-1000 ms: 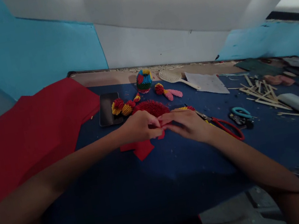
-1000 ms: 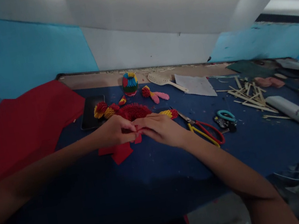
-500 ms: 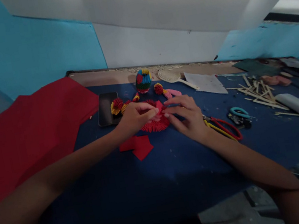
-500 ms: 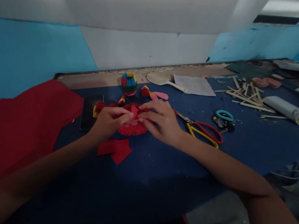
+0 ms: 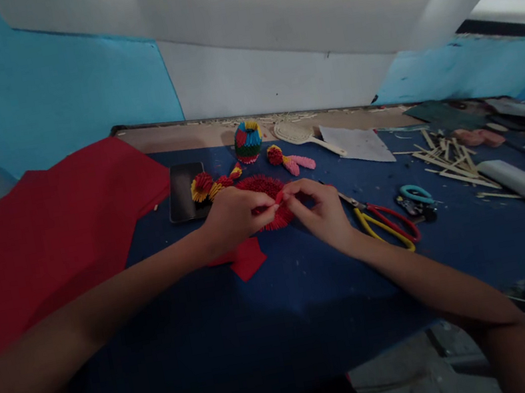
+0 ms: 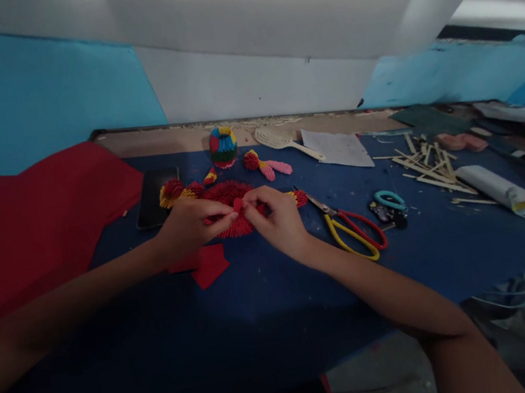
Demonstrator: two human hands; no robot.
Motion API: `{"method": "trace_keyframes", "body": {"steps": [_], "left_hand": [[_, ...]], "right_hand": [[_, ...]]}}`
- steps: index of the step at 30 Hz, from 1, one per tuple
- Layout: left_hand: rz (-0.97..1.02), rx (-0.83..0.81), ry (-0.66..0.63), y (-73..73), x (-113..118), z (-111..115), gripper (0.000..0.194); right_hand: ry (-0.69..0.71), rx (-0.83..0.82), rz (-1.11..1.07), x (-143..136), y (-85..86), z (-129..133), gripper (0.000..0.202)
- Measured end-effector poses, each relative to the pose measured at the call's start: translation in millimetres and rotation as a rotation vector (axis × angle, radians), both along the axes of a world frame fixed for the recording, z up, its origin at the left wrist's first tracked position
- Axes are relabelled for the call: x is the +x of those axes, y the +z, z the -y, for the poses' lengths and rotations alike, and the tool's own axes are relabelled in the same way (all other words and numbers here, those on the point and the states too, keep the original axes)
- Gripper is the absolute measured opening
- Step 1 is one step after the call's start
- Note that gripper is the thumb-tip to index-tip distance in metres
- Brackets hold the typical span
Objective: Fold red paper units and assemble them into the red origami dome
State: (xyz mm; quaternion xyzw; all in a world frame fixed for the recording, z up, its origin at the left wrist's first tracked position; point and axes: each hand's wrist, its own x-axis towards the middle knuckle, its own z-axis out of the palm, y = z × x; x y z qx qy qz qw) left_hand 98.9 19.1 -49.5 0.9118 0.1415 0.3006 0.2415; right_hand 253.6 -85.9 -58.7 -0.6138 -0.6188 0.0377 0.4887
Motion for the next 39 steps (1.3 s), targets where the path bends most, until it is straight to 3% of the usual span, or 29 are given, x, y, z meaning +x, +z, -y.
{"method": "trace_keyframes", "body": {"steps": [3,9,15,22,24,28,34,36,39], "left_hand": [[-0.013,-0.01,0.009,3.2,0.0,-1.2,0.019],[0.164,-0.251,0.024,4.1,1.1,2.9,0.014],[0.127,-0.285,-0.005,-2.5,0.8,2.6,0.018],[0.06,-0.235,0.015,-3.1,-0.4,1.2,0.021],[0.056,-0.271,-0.005,-0.7,-1.0,1.9,0.022],[0.022,-0.396,-0.055,1.6,-2.1,1.4,0.023],[0.022,-0.427,-0.07,0.1,-0.5,-1.9,0.02],[0.006,-0.507,-0.124,1.8,0.6,-3.3,0.02],[-0.031,-0.798,-0.262,5.8,1.6,-4.2,0.034]], "right_hand": [[0.034,-0.016,-0.137,-0.7,-3.6,-2.9,0.011],[0.152,-0.105,-0.502,1.8,-1.2,-6.8,0.02],[0.163,-0.21,-0.468,6.6,2.4,-5.9,0.032],[0.155,-0.11,-0.326,-0.7,-5.0,-4.6,0.03],[0.163,-0.094,-0.317,-1.0,-6.4,-4.1,0.025],[0.23,-0.127,-0.376,3.4,-5.9,-4.6,0.044],[0.302,-0.239,-0.343,9.7,-2.7,-5.1,0.032],[0.307,-0.214,-0.345,9.7,-1.8,-4.2,0.033],[0.299,-0.127,-0.28,10.8,0.2,-2.4,0.029]]}}
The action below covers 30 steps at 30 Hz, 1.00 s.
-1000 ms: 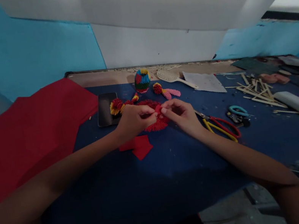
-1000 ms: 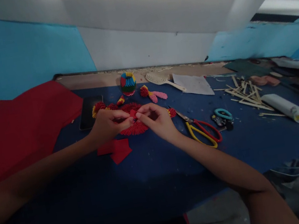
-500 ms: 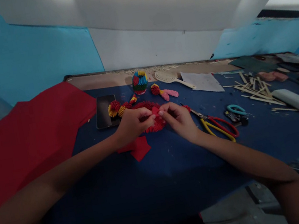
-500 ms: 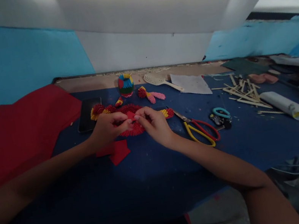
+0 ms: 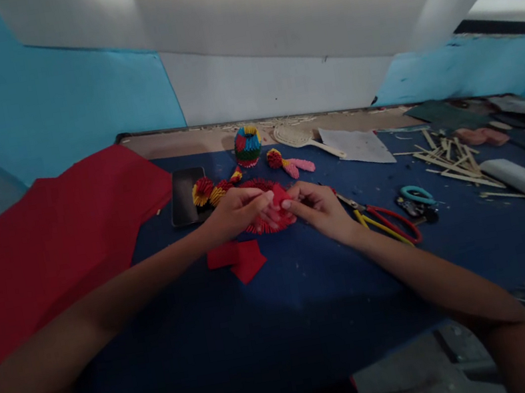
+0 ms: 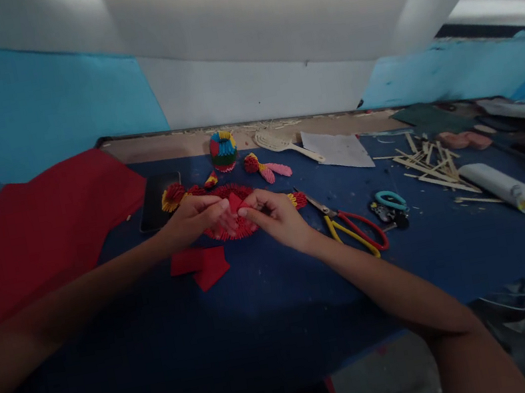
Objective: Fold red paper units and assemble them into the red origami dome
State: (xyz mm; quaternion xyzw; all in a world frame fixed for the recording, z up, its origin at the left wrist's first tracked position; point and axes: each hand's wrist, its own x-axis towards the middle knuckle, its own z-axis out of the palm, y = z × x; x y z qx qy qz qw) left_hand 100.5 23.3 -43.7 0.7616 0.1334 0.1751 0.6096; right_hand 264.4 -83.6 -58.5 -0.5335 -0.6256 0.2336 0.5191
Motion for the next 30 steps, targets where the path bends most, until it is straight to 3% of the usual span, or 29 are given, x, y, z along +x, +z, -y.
{"method": "trace_keyframes", "body": {"steps": [3,8,10,13,16,21,27,30], "left_hand": [[-0.039,-0.212,-0.118,2.4,-0.3,1.2,0.041],[-0.091,-0.264,-0.114,1.4,-0.7,3.0,0.027],[-0.047,-0.185,-0.064,1.3,-0.8,3.6,0.023],[0.066,0.049,0.086,1.1,-1.7,5.5,0.019],[0.102,0.26,0.19,-1.2,-3.1,8.0,0.022],[0.109,0.561,0.267,-4.5,-3.8,9.6,0.021],[0.118,0.647,0.275,-2.3,-4.8,8.8,0.019],[0.13,0.659,0.266,-2.7,-4.8,8.6,0.019]], "right_hand": [[-0.005,0.138,0.204,4.5,2.9,2.0,0.022],[0.024,0.348,0.394,12.5,7.7,3.9,0.01],[-0.026,0.289,0.307,13.3,7.9,3.0,0.014],[-0.087,0.07,0.028,11.6,7.2,0.1,0.02],[-0.001,-0.123,-0.202,6.9,7.6,-1.4,0.027],[0.024,-0.185,-0.4,-1.2,9.4,0.2,0.025],[-0.008,-0.426,-0.683,4.4,6.8,0.1,0.027],[0.02,-0.425,-0.642,7.7,6.7,0.1,0.026]]}}
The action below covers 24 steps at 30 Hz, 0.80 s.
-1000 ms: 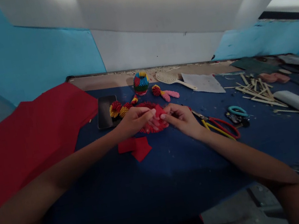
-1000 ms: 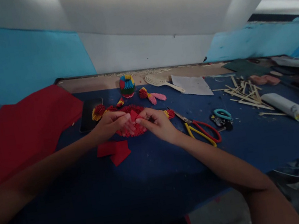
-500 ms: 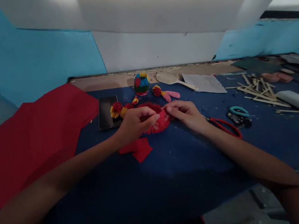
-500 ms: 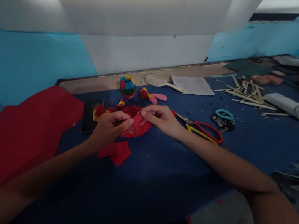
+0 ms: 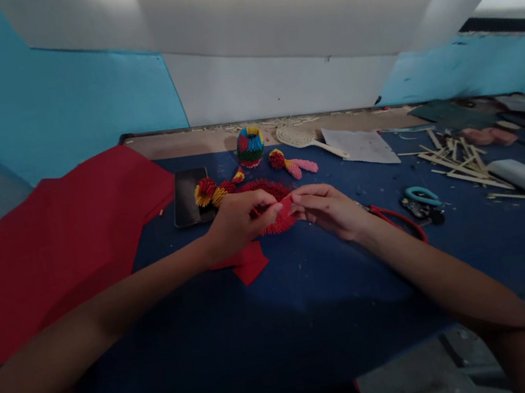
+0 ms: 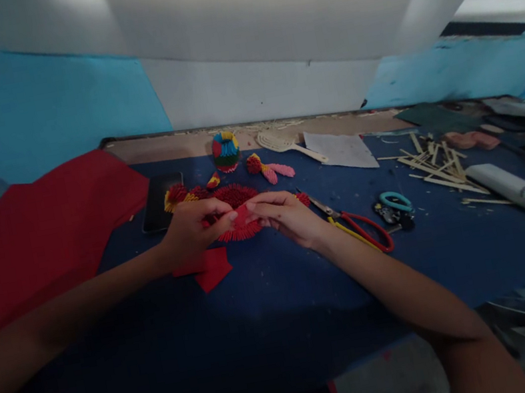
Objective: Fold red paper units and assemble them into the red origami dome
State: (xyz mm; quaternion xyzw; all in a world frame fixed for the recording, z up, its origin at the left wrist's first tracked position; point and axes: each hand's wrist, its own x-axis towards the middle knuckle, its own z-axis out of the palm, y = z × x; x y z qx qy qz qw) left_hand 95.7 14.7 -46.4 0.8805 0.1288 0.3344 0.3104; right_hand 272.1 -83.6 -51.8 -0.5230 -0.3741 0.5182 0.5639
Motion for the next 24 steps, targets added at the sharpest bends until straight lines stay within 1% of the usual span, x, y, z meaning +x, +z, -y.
{"method": "trace_keyframes", "body": {"steps": [5,8,11,15,17,18,20,24], "left_hand": [[0.031,0.014,-0.001,-4.2,0.6,0.9,0.016],[0.051,0.056,0.004,-8.1,1.0,1.1,0.017],[-0.007,0.112,-0.016,-10.1,0.4,1.3,0.019],[-0.174,0.154,-0.052,-8.9,-1.5,3.0,0.02],[-0.207,0.172,-0.063,-7.9,-2.3,4.2,0.025],[-0.211,0.178,-0.069,-7.5,-2.5,4.6,0.028],[-0.192,0.179,-0.089,-7.1,-2.7,4.7,0.031],[-0.084,0.145,-0.109,-7.7,-2.3,3.1,0.032]], "right_hand": [[0.013,0.156,0.277,0.2,2.9,1.3,0.022],[-0.002,0.274,0.506,-1.0,5.6,3.8,0.016],[0.0,0.441,0.862,-1.5,8.8,8.2,0.013],[0.088,0.706,1.4,-2.8,12.7,14.6,0.016],[0.094,0.759,1.546,-4.6,13.8,16.7,0.017],[0.096,0.76,1.568,-5.6,14.0,17.4,0.017],[0.095,0.72,1.505,-7.4,14.0,17.6,0.016],[0.072,0.517,1.093,-7.7,12.9,14.8,0.008]]}}
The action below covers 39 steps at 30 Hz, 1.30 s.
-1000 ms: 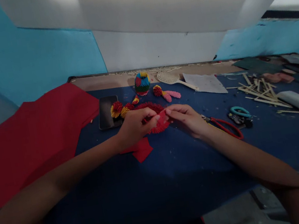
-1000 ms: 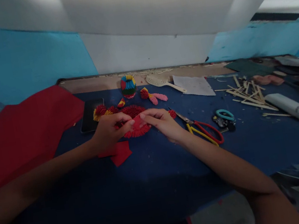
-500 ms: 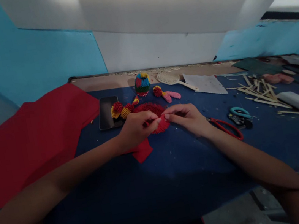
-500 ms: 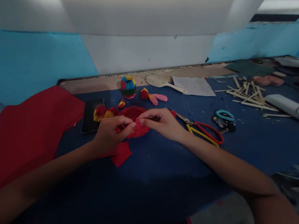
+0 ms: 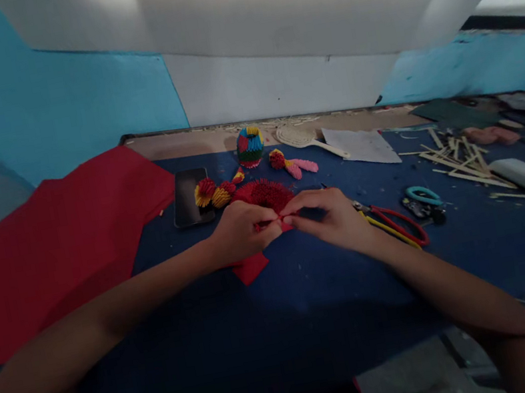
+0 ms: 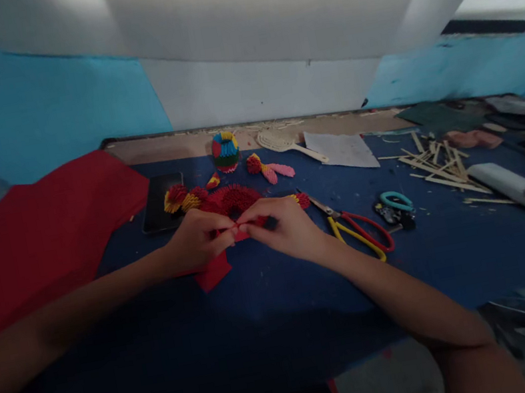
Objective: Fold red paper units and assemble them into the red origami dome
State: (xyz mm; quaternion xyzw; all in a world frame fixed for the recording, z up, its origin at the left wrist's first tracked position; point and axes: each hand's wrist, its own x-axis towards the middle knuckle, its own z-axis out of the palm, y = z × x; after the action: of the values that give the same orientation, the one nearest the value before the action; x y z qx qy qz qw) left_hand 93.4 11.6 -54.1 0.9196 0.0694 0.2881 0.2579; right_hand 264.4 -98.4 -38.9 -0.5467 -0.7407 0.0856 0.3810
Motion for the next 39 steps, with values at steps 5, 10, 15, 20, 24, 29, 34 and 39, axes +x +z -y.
{"method": "trace_keyframes", "body": {"steps": [5,10,15,20,24,29,34,39], "left_hand": [[0.069,-0.023,-0.002,-0.1,1.2,0.0,0.029],[-0.001,-0.102,-0.002,3.7,1.6,2.0,0.027],[-0.051,-0.274,-0.076,5.2,1.0,2.2,0.024],[-0.075,-0.508,-0.066,6.8,3.2,3.2,0.023],[0.003,-0.664,-0.05,11.9,4.9,2.2,0.024],[0.095,-0.737,-0.064,17.1,5.0,-1.6,0.026],[0.115,-0.597,-0.077,18.6,2.9,-4.2,0.02],[0.106,-0.493,-0.086,17.3,1.0,-7.1,0.02]], "right_hand": [[0.0,-0.023,-0.221,0.1,-4.4,-4.3,0.007],[-0.103,0.166,-0.095,-5.7,-10.5,-2.8,0.002],[-0.172,0.381,0.156,-11.3,-12.4,2.2,0.003],[-0.153,0.522,0.378,-8.0,-11.4,3.7,0.006],[-0.138,0.557,0.512,-1.1,-9.7,1.6,0.016],[-0.173,0.593,0.645,3.7,-10.4,-1.0,0.029],[-0.209,0.593,0.707,5.4,-12.9,-0.5,0.038],[-0.21,0.567,0.727,7.9,-13.9,0.1,0.038]]}}
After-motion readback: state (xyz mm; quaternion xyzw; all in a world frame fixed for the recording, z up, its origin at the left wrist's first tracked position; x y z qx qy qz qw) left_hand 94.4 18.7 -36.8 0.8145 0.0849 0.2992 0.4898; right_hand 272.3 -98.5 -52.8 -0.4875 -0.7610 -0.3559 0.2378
